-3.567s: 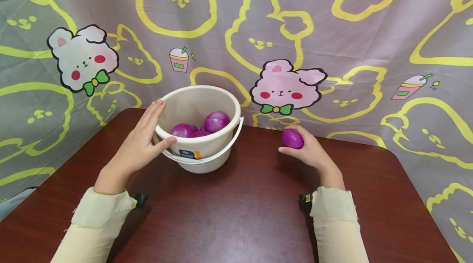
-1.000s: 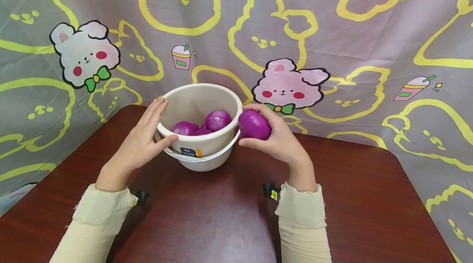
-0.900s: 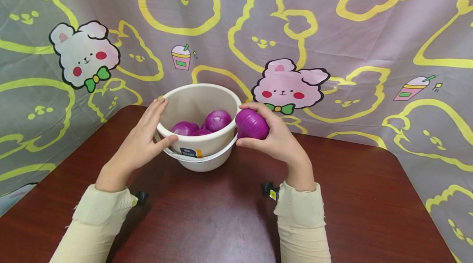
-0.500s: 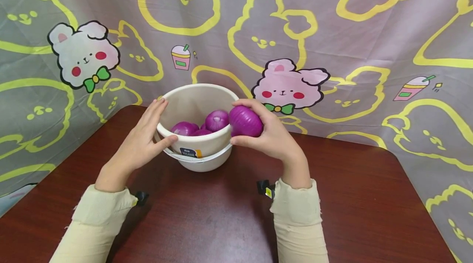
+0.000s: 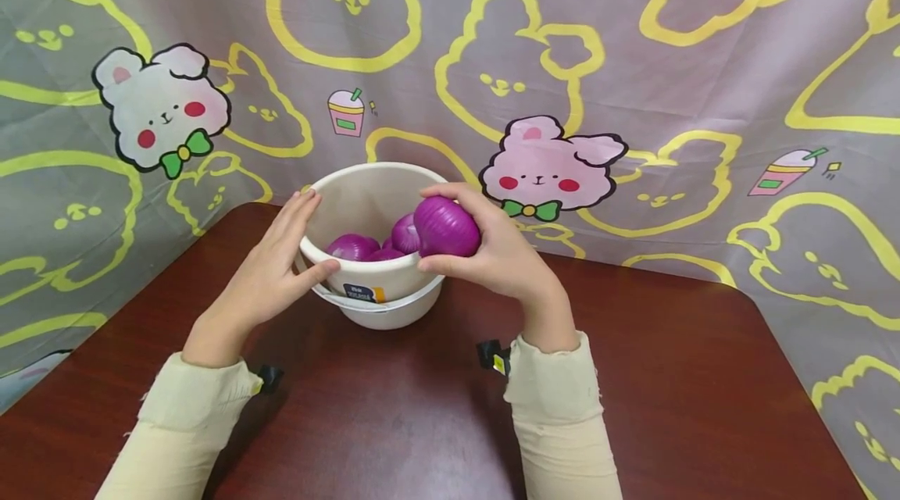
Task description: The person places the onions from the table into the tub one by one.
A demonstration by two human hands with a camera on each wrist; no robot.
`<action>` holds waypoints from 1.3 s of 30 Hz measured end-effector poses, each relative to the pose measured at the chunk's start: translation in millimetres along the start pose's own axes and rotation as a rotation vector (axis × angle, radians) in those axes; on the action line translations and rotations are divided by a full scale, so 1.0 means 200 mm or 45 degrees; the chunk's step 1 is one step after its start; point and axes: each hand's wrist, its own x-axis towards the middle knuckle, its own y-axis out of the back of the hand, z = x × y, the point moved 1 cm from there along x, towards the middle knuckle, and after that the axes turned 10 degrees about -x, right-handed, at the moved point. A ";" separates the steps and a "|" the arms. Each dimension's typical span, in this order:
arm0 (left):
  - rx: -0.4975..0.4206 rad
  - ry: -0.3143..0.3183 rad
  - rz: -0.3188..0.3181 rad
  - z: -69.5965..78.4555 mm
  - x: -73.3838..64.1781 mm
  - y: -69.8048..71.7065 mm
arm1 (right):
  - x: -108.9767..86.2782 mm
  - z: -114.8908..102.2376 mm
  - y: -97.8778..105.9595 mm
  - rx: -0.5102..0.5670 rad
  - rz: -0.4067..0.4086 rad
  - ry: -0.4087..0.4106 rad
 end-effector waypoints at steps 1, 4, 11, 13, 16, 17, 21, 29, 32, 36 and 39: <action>0.002 -0.003 0.004 0.00 0.00 0.00 | 0.01 0.00 0.00 -0.003 -0.001 0.008; 0.001 -0.009 0.014 0.00 0.00 0.00 | 0.04 -0.01 -0.02 -0.001 -0.010 0.023; 0.002 -0.006 0.001 0.01 0.01 0.00 | 0.10 -0.02 -0.05 0.008 -0.021 0.037; 0.005 -0.002 0.005 0.01 0.01 0.00 | 0.12 -0.02 -0.06 0.007 -0.016 0.032; 0.006 0.003 0.002 0.01 0.01 0.00 | 0.13 -0.02 -0.07 0.012 -0.015 0.011; 0.005 0.004 0.000 0.01 0.01 0.00 | 0.14 -0.02 -0.08 0.012 -0.017 0.006; -0.001 0.011 -0.008 0.00 0.01 0.00 | 0.16 -0.03 -0.11 0.004 -0.034 0.012; -0.011 0.006 -0.009 0.00 -0.01 0.00 | 0.19 -0.02 -0.16 -0.037 -0.067 0.041; -0.009 0.006 0.000 0.00 -0.01 0.00 | 0.20 -0.01 -0.17 -0.038 -0.090 0.053; -0.009 0.006 0.004 0.00 -0.01 0.00 | 0.22 -0.02 -0.19 -0.050 -0.104 0.063; -0.014 0.007 -0.005 0.00 -0.01 -0.01 | 0.22 -0.01 -0.20 -0.056 -0.121 0.051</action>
